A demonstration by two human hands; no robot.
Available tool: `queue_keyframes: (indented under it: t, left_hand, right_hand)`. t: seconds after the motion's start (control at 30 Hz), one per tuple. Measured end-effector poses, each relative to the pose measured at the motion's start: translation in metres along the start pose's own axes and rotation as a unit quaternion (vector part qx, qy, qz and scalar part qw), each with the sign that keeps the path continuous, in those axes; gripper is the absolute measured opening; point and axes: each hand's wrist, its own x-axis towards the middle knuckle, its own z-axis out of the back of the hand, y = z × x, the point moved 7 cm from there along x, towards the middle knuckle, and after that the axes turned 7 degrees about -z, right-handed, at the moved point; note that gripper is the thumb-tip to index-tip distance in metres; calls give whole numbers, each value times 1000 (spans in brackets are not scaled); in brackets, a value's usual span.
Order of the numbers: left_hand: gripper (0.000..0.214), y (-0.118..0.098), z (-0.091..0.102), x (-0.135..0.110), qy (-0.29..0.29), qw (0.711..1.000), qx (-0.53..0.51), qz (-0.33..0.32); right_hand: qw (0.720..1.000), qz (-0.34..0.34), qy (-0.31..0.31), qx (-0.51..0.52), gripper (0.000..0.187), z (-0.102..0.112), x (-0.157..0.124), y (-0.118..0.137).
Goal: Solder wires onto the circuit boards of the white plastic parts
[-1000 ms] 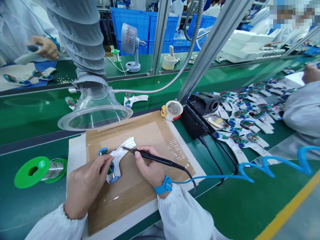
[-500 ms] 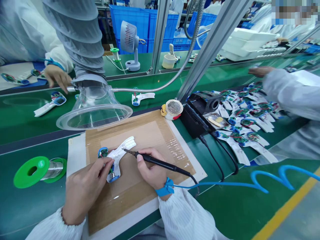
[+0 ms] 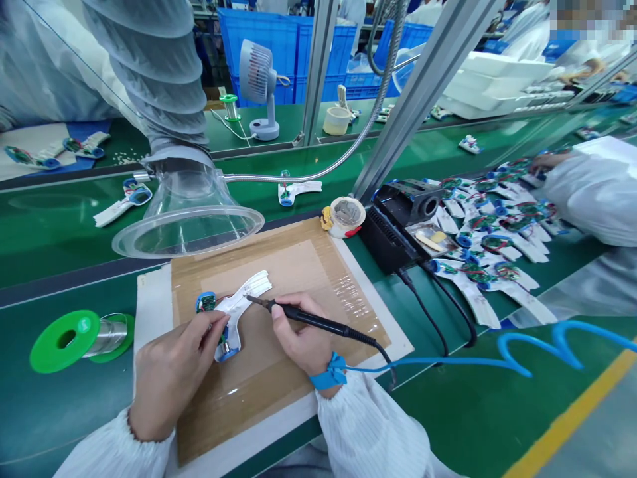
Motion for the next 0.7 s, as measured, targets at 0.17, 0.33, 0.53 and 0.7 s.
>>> queue_keyframes:
  t: [0.17, 0.33, 0.53, 0.7]
  left_hand:
    - [26, 2, -1, -1, 3, 1000, 11, 6]
    - [25, 4, 2, 1, -8, 999, 27, 22]
    - [26, 1, -1, 5, 1, 999, 37, 18]
    - [25, 2, -6, 4, -3, 999, 36, 16]
  right_hand:
    - [1000, 7, -14, 6, 7, 3, 1, 2]
    - [1000, 19, -21, 11, 6, 4, 2, 7]
    - [1000, 20, -10, -7, 7, 1, 2, 6]
    - [1000, 22, -1, -9, 7, -1, 4, 5]
